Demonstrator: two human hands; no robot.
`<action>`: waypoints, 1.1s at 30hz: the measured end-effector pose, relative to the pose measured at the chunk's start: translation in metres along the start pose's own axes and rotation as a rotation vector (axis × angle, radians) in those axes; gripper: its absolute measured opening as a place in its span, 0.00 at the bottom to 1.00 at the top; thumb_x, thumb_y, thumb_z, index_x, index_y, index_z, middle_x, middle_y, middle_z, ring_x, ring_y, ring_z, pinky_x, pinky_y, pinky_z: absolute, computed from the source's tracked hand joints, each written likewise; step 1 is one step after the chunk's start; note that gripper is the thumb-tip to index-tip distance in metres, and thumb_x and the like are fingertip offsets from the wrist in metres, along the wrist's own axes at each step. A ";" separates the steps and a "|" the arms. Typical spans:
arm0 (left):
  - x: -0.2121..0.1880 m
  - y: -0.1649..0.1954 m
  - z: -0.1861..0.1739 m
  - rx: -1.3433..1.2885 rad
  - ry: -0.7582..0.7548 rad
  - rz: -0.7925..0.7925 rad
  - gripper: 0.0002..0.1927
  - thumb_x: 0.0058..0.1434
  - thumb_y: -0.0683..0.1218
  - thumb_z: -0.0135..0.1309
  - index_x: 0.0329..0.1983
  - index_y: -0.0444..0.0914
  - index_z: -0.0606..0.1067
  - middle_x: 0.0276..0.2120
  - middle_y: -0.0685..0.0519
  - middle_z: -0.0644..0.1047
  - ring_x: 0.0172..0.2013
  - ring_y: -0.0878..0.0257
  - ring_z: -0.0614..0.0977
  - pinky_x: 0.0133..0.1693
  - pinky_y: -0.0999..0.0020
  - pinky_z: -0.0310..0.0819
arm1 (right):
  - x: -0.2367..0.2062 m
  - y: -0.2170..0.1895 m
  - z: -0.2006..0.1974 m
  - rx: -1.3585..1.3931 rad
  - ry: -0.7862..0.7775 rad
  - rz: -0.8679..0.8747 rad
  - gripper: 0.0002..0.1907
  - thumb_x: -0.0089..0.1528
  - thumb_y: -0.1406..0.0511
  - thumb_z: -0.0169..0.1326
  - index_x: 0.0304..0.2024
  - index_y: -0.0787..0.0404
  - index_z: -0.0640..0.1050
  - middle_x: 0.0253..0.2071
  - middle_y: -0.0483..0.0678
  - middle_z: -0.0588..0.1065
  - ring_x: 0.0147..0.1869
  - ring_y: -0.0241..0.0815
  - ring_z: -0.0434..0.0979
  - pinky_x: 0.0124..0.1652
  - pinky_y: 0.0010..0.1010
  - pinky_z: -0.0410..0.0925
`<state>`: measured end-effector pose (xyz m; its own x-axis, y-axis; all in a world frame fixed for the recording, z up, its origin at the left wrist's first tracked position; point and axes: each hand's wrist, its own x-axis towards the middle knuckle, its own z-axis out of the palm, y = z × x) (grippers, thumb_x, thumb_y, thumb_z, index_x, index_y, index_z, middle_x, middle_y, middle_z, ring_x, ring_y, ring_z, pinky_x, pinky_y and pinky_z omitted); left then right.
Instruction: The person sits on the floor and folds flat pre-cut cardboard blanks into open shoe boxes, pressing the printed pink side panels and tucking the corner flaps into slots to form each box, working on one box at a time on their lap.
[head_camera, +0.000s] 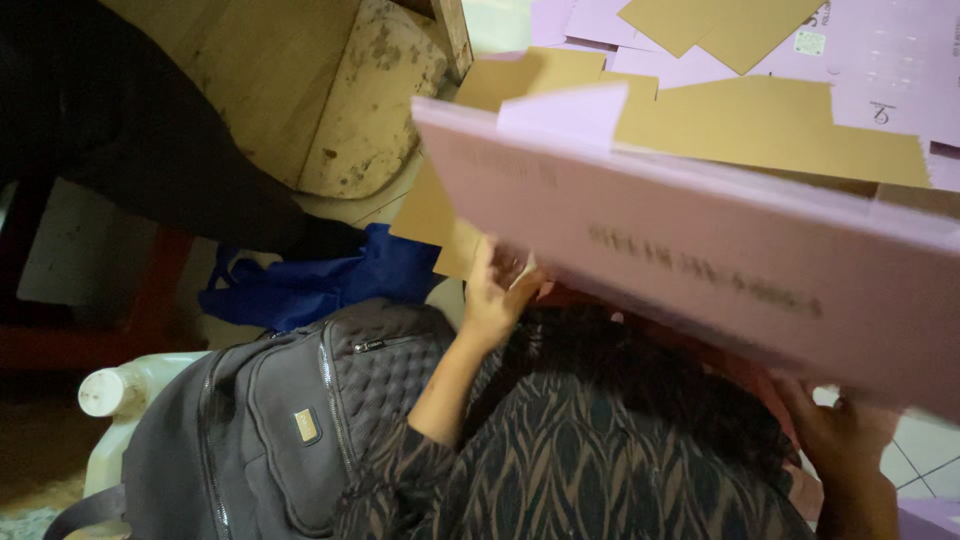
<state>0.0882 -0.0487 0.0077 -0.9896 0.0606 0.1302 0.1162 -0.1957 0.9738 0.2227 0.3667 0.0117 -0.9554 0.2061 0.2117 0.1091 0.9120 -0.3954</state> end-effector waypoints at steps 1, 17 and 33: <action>0.009 0.002 0.004 -0.041 -0.019 0.012 0.31 0.67 0.39 0.62 0.68 0.34 0.61 0.56 0.48 0.73 0.56 0.59 0.77 0.59 0.63 0.74 | 0.003 -0.012 -0.011 0.041 0.058 -0.062 0.24 0.59 0.58 0.71 0.51 0.64 0.80 0.42 0.55 0.79 0.44 0.48 0.80 0.44 0.37 0.71; 0.028 0.073 0.113 0.371 -0.525 0.077 0.78 0.45 0.66 0.70 0.83 0.34 0.31 0.80 0.29 0.35 0.82 0.39 0.34 0.77 0.45 0.37 | 0.050 -0.133 0.060 0.094 -0.349 -0.571 0.16 0.63 0.68 0.50 0.49 0.75 0.73 0.39 0.66 0.75 0.42 0.61 0.78 0.44 0.52 0.71; 0.054 0.040 0.061 0.354 0.154 -0.061 0.12 0.67 0.40 0.50 0.51 0.29 0.73 0.34 0.44 0.79 0.33 0.56 0.82 0.35 0.61 0.77 | 0.093 -0.192 -0.043 0.117 -0.407 -0.628 0.29 0.58 0.66 0.55 0.62 0.60 0.71 0.68 0.53 0.66 0.74 0.55 0.59 0.67 0.62 0.45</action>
<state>0.0446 0.0065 0.0652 -0.9936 -0.0911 0.0670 0.0524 0.1548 0.9866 0.1246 0.2260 0.1458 -0.8568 -0.5075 0.0910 -0.4972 0.7665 -0.4066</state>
